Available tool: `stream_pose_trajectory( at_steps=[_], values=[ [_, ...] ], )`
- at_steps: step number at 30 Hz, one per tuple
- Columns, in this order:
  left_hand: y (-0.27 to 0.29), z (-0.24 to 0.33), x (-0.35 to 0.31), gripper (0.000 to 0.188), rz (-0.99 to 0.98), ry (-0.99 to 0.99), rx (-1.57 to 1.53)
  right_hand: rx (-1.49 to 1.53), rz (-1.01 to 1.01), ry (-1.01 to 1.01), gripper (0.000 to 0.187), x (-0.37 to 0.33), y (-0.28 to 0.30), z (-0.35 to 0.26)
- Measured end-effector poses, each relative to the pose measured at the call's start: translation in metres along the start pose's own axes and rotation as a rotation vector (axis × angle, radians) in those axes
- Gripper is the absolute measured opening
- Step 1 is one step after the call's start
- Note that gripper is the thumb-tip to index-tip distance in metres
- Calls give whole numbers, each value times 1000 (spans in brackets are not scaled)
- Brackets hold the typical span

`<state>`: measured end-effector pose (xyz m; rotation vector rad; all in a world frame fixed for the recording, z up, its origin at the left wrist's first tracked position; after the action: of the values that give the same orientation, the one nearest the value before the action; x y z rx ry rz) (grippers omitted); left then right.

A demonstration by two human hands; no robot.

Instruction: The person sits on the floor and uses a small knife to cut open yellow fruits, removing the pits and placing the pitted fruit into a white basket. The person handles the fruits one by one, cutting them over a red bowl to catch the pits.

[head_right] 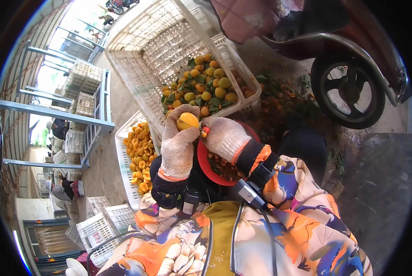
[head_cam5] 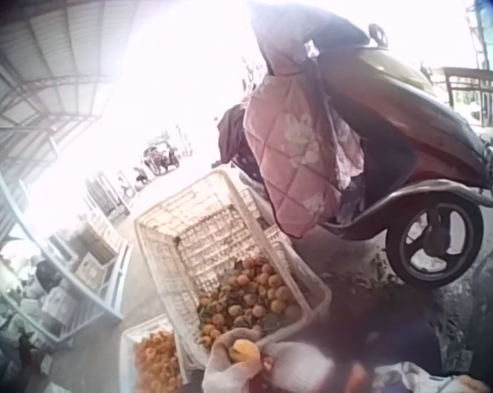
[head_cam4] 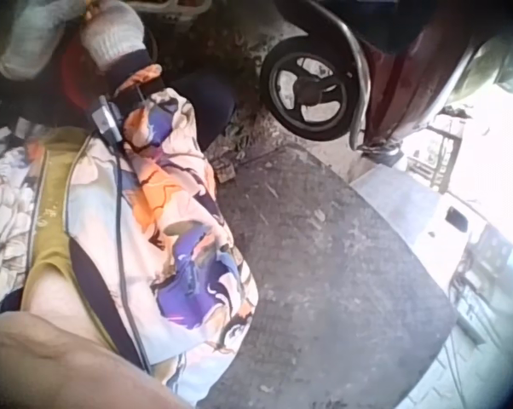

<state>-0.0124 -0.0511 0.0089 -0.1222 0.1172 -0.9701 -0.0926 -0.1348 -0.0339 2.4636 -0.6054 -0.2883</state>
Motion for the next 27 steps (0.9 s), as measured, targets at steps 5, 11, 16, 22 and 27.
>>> stream_pose_trajectory(
  at_steps=[5, 11, 16, 22, 27],
  values=[
    [5, -2, 4, 56, -53, -73, -70, -20, -1, 19, 24, 4, 0, -2],
    [15, -3, -5, 53, -93, 142, -251, 12, -12, 7, 23, 0, 0, -11],
    [12, -2, -1, 51, -83, -2, 80, -71, -79, 29, 24, 5, -10, 3],
    [17, -6, -6, 45, 23, 34, -196, -41, 29, 20, 26, 2, -2, -4],
    [18, -10, -5, 45, -48, 30, -5, -5, 95, 16, 27, 1, -7, -3]
  ],
)
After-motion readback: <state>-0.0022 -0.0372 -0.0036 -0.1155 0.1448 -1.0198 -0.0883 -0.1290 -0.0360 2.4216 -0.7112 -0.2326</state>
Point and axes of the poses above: each hand's wrist, its own x-axis towards the middle knuckle, its own y-axis out of the back of the hand, z = x × y, the point moved 5 cm from there along x, towards the middle knuckle, and after that the axes turned 6 degrees about x, right-handed, at the moved point
